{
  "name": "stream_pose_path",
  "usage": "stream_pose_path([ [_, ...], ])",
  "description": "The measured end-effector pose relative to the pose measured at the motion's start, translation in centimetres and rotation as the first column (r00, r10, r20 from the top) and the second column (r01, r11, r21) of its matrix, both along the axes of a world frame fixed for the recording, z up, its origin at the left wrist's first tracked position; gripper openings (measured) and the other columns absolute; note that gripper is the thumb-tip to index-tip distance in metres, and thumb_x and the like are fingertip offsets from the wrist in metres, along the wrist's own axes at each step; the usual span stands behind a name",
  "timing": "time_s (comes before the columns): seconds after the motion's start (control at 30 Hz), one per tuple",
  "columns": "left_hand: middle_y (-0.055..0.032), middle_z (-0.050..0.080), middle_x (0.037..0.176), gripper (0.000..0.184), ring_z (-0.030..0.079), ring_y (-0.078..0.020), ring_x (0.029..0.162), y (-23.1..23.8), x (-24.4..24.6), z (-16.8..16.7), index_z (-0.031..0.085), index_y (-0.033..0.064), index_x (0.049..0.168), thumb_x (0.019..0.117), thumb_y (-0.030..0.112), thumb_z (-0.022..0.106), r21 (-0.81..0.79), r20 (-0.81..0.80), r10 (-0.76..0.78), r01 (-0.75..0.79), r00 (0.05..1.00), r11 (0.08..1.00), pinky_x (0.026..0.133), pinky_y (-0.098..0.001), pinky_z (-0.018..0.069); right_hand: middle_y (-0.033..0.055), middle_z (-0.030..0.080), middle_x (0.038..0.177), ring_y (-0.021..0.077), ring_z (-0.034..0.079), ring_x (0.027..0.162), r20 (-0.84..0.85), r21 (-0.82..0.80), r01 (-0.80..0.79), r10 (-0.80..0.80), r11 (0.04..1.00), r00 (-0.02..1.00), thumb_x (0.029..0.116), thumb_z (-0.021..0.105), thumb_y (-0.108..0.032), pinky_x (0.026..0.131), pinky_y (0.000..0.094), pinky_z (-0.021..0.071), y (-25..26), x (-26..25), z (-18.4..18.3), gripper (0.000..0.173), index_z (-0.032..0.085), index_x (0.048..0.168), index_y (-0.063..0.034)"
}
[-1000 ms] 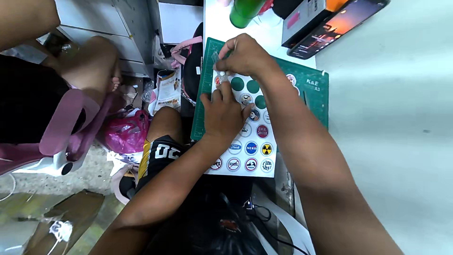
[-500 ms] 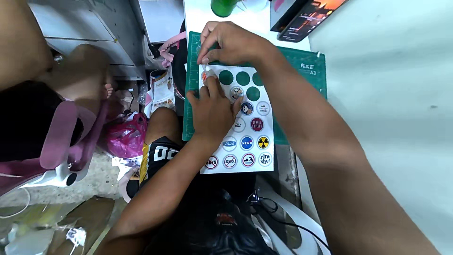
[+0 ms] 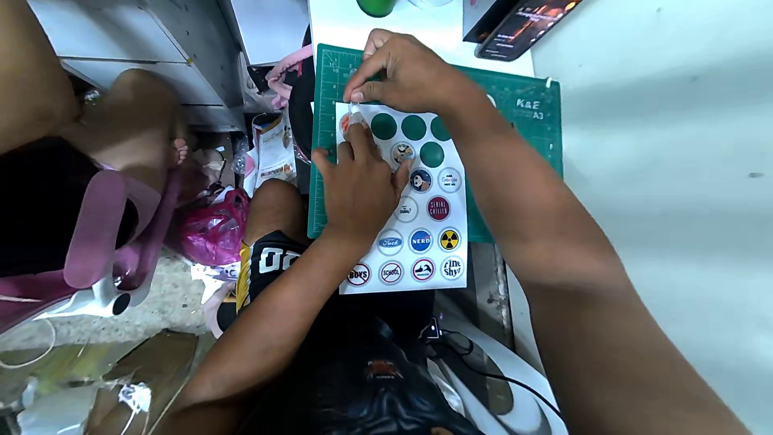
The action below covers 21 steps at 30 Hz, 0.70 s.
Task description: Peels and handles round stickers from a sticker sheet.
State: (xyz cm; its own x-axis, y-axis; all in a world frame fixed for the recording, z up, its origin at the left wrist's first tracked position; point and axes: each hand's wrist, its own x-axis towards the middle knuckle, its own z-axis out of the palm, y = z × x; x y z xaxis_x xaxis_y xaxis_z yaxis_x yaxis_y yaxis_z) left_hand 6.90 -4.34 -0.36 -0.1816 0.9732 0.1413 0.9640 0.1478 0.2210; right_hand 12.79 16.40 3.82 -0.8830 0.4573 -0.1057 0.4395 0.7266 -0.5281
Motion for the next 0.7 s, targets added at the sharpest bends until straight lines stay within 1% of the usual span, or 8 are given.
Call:
stream_pose_path([
  [0.1,-0.0261,0.045,0.146,0.08,0.057,-0.0425,0.114,-0.1,0.0,0.2,0.059,-0.0038,0.134,0.105,0.063,0.027,-0.004,-0.002,-0.006,0.006,1.0,1.0,0.095,-0.0673,0.0375,0.0023,0.06,0.107,0.0124,0.059,0.096,0.005,0.001,0.04,-0.04,0.999,0.999,0.0979,0.069,-0.039,0.085,0.0343,0.0522,-0.4,0.4,0.0,0.016,0.081,0.106,-0.0305],
  [0.27,-0.0261,0.045,0.145,0.075,0.057,-0.0431,0.112,-0.2,-0.3,0.1,0.066,-0.0021,0.124,0.1053,0.062,0.03,0.02,0.01,-0.021,0.02,1.0,1.0,0.093,-0.0675,0.0386,0.0027,0.061,0.107,0.0147,0.061,0.101,0.012,0.004,0.102,-0.102,0.995,0.995,0.0988,0.067,-0.039,0.088,0.0395,0.0535,-1.2,0.9,0.0,0.018,0.08,0.108,-0.0297],
  [0.43,-0.02,0.052,0.141,0.073,0.06,-0.0369,0.107,0.4,-0.1,-0.3,0.071,0.0032,0.113,0.1041,0.063,0.03,0.038,-0.002,0.014,-0.014,1.0,0.999,0.094,-0.0644,0.038,0.0028,0.061,0.104,0.0147,0.06,0.097,-0.008,0.032,0.129,-0.129,0.991,0.992,0.1004,0.065,-0.04,0.085,0.0385,0.0525,-1.8,1.4,-0.1,0.021,0.08,0.11,-0.0297],
  [0.5,-0.0223,0.051,0.142,0.071,0.06,-0.0383,0.106,0.0,-0.4,0.1,0.07,0.0009,0.115,0.1049,0.06,0.033,0.039,-0.005,-0.016,0.016,1.0,0.999,0.093,-0.0644,0.0383,0.0029,0.06,0.103,0.0145,0.06,0.096,-0.008,0.027,0.13,-0.129,0.991,0.992,0.1007,0.064,-0.039,0.085,0.0377,0.0527,-1.9,1.5,-0.2,0.021,0.08,0.111,-0.0295],
  [0.57,-0.0271,0.049,0.142,0.065,0.06,-0.0422,0.107,-0.6,-1.5,1.2,0.065,-0.0036,0.126,0.1063,0.053,0.04,0.015,-0.004,-0.094,0.094,0.996,0.995,0.095,-0.0665,0.0386,0.0032,0.061,0.105,0.0144,0.061,0.097,-0.003,0.007,0.138,-0.138,0.99,0.99,0.1009,0.064,-0.039,0.085,0.0376,0.0535,-1.9,1.5,-0.2,0.02,0.08,0.11,-0.0299],
  [0.63,-0.0262,0.053,0.139,0.062,0.061,-0.043,0.109,-0.7,-2.8,1.8,0.06,-0.0037,0.136,0.108,0.048,0.042,-0.018,-0.013,-0.169,0.169,0.985,0.985,0.103,-0.0704,0.0342,0.0033,0.061,0.106,0.0139,0.061,0.098,-0.008,-0.006,0.141,-0.141,0.99,0.99,0.1008,0.065,-0.039,0.086,0.0375,0.0537,-1.8,1.4,-0.3,0.02,0.08,0.109,-0.0304],
  [0.67,-0.0239,0.057,0.135,0.061,0.062,-0.0419,0.109,-0.4,-3.5,1.6,0.061,-0.002,0.136,0.109,0.048,0.039,-0.033,-0.028,-0.197,0.196,0.98,0.98,0.105,-0.0721,0.0311,0.0035,0.062,0.106,0.0141,0.062,0.098,-0.015,-0.007,0.139,-0.139,0.99,0.99,0.1006,0.065,-0.038,0.086,0.0377,0.054,-1.7,1.4,-0.3,0.019,0.08,0.109,-0.0303],
  [0.7,-0.0208,0.061,0.13,0.057,0.063,-0.0398,0.107,-0.2,-4.1,1.4,0.066,0.0005,0.129,0.1096,0.047,0.038,-0.03,-0.028,-0.213,0.212,0.977,0.977,0.105,-0.0722,0.03,0.0035,0.062,0.105,0.014,0.062,0.098,-0.019,-0.006,0.134,-0.134,0.991,0.991,0.1005,0.065,-0.038,0.086,0.038,0.054,-1.6,1.4,-0.4,0.019,0.08,0.109,-0.0302],
])
